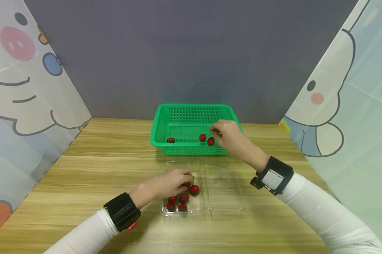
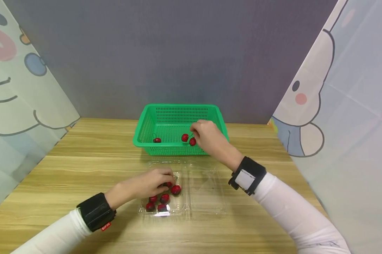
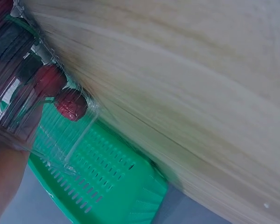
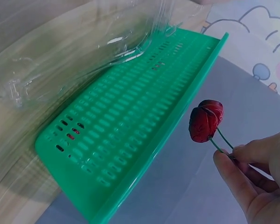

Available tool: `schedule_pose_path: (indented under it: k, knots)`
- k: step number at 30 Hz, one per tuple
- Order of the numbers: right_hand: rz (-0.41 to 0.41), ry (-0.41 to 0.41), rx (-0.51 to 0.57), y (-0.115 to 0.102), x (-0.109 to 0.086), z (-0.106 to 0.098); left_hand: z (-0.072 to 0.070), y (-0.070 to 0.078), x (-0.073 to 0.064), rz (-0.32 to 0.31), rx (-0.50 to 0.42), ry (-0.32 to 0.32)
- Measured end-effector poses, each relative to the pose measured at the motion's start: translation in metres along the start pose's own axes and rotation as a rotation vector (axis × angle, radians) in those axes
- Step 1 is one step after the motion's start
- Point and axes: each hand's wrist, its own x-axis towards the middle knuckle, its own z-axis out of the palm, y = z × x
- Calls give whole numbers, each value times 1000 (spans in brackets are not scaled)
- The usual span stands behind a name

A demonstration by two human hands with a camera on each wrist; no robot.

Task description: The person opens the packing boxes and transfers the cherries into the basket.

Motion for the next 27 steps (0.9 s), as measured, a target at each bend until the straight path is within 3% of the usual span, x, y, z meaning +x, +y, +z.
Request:
schedule_pose_path:
  k: [16,27]
  knots:
    - [123,40,-68,35,4,-4,0,4,1,-19,-24,-17]
    - [184,-3,-81,45,5,-4,1,7,2,-37,-25,-28]
